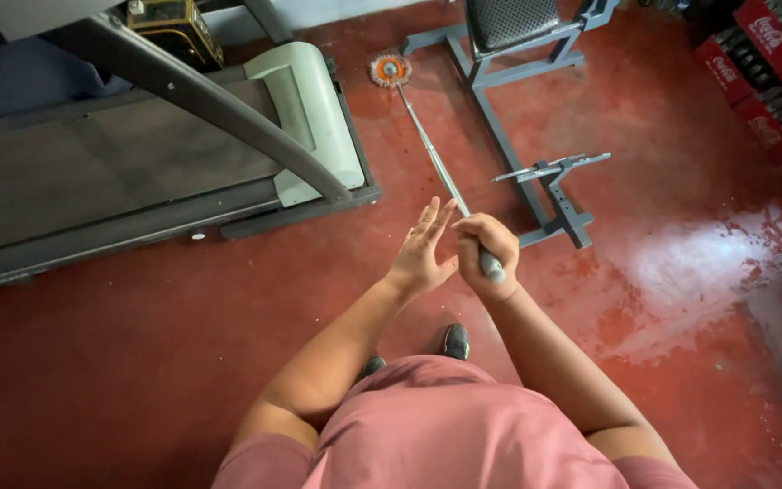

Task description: Mopping the red floor in a gym environment around exercise equipment.

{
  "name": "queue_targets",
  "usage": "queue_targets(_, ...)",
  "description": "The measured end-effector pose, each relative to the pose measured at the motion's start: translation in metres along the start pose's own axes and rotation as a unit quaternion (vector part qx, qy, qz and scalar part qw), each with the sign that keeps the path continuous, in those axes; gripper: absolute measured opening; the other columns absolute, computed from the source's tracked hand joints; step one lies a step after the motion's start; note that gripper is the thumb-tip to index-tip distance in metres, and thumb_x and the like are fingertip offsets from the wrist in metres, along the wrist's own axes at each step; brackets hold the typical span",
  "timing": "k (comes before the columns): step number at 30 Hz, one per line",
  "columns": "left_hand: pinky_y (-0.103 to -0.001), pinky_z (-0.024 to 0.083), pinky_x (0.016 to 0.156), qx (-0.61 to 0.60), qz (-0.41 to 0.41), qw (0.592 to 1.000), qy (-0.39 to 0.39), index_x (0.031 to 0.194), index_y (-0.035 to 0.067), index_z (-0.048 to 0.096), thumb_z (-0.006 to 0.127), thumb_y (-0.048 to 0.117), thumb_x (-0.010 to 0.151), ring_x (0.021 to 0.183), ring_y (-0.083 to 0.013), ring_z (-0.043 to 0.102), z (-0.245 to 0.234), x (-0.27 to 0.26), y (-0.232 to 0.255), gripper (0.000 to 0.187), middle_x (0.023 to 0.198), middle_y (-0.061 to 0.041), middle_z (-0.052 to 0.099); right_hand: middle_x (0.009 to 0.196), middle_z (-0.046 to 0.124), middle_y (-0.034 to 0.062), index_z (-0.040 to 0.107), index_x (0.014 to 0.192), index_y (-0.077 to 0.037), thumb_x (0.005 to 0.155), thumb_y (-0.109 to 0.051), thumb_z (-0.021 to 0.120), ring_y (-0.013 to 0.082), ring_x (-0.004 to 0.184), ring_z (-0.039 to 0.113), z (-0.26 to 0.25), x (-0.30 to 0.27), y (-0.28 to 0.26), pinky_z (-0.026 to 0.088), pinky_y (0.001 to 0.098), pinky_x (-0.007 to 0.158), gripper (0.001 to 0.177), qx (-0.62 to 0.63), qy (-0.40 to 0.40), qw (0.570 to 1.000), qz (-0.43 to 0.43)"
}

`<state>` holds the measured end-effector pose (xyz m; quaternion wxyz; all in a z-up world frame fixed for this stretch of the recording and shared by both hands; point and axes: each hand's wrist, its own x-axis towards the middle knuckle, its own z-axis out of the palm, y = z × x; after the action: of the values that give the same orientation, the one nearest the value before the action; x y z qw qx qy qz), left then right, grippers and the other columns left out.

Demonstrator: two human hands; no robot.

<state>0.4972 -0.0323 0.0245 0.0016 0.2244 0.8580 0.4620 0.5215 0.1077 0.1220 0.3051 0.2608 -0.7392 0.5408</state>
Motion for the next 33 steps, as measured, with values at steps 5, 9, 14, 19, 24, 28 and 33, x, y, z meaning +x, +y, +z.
queue_targets(5, -0.066, 0.037, 0.113, 0.018, -0.01, 1.0, 0.001, 0.167, 0.032, 0.017, 0.077, 0.034, 0.078, 0.152, -0.0425, 0.03, 0.019, 0.006, -0.03, 0.107, 0.171, -0.014, 0.021, 0.072, 0.065, 0.0099, 0.078, 0.095, 0.0, 0.085, 0.006, 0.059, 0.0239, 0.061, 0.061, 0.005, -0.022, 0.035, 0.055, 0.0375, 0.064, 0.022, -0.001, 0.017, 1.0, 0.013)
queue_targets(9, -0.047, 0.049, 0.102, 0.111, 0.194, 0.965, 0.134, 0.164, 0.012, 0.032, 0.08, 0.025, 0.07, 0.146, -0.0388, 0.043, 0.026, 0.019, -0.015, 0.106, 0.164, -0.021, 0.036, 0.082, 0.072, 0.015, 0.079, 0.093, -0.001, 0.081, 0.007, 0.06, 0.0331, 0.07, 0.069, -0.008, -0.015, -0.008, 0.058, 0.0412, 0.071, 0.024, -0.017, 0.029, 0.999, 0.034)
queue_targets(14, -0.063, 0.036, 0.112, -0.047, 0.279, 0.958, 0.036, 0.168, 0.012, 0.011, 0.082, 0.043, 0.078, 0.159, -0.0397, 0.016, 0.03, 0.036, 0.04, 0.119, 0.174, -0.017, 0.012, 0.086, 0.076, 0.0125, 0.08, 0.091, -0.002, 0.08, 0.013, 0.06, 0.0238, 0.079, 0.073, -0.068, 0.015, -0.065, 0.057, 0.0346, 0.077, 0.028, -0.081, 0.059, 0.991, 0.083)
queue_targets(19, -0.07, 0.039, 0.108, -0.083, 0.28, 0.956, -0.026, 0.169, 0.016, 0.006, 0.078, 0.059, 0.078, 0.16, -0.0392, 0.013, 0.041, 0.059, 0.058, 0.124, 0.175, -0.015, 0.007, 0.089, 0.075, 0.0198, 0.077, 0.092, 0.009, 0.095, -0.049, 0.058, 0.0339, 0.089, 0.075, -0.112, 0.016, -0.047, 0.059, 0.0413, 0.091, 0.061, -0.003, -0.005, 1.0, 0.03)
queue_targets(24, -0.07, 0.041, 0.104, 0.119, 0.196, 0.972, -0.042, 0.163, 0.007, 0.027, 0.08, 0.035, 0.074, 0.151, -0.0423, 0.035, 0.055, 0.102, -0.001, 0.107, 0.166, -0.021, 0.034, 0.09, 0.078, 0.0075, 0.082, 0.095, -0.01, 0.079, 0.001, 0.077, 0.0298, 0.088, 0.074, -0.07, 0.006, 0.044, 0.058, 0.0385, 0.083, 0.02, -0.163, 0.035, 0.983, 0.074)
queue_targets(28, -0.083, 0.025, 0.107, 0.123, 0.021, 0.982, -0.142, 0.168, 0.025, 0.01, 0.076, 0.013, 0.077, 0.157, -0.0421, 0.016, 0.076, 0.116, -0.042, 0.113, 0.174, -0.007, 0.012, 0.087, 0.073, 0.0143, 0.08, 0.099, -0.007, 0.079, 0.007, 0.066, 0.0384, 0.081, 0.07, -0.056, 0.002, 0.072, 0.058, 0.0458, 0.081, 0.028, -0.07, -0.002, 0.997, 0.024)
queue_targets(33, -0.083, 0.026, 0.106, 0.02, 0.074, 0.987, -0.142, 0.167, 0.027, -0.005, 0.078, 0.029, 0.074, 0.158, -0.0446, 0.012, 0.065, 0.115, 0.0, 0.125, 0.175, -0.006, 0.009, 0.08, 0.071, 0.007, 0.079, 0.093, -0.008, 0.079, 0.005, 0.065, 0.029, 0.072, 0.067, -0.083, 0.028, 0.048, 0.058, 0.0388, 0.078, 0.024, -0.043, 0.04, 0.998, 0.035)
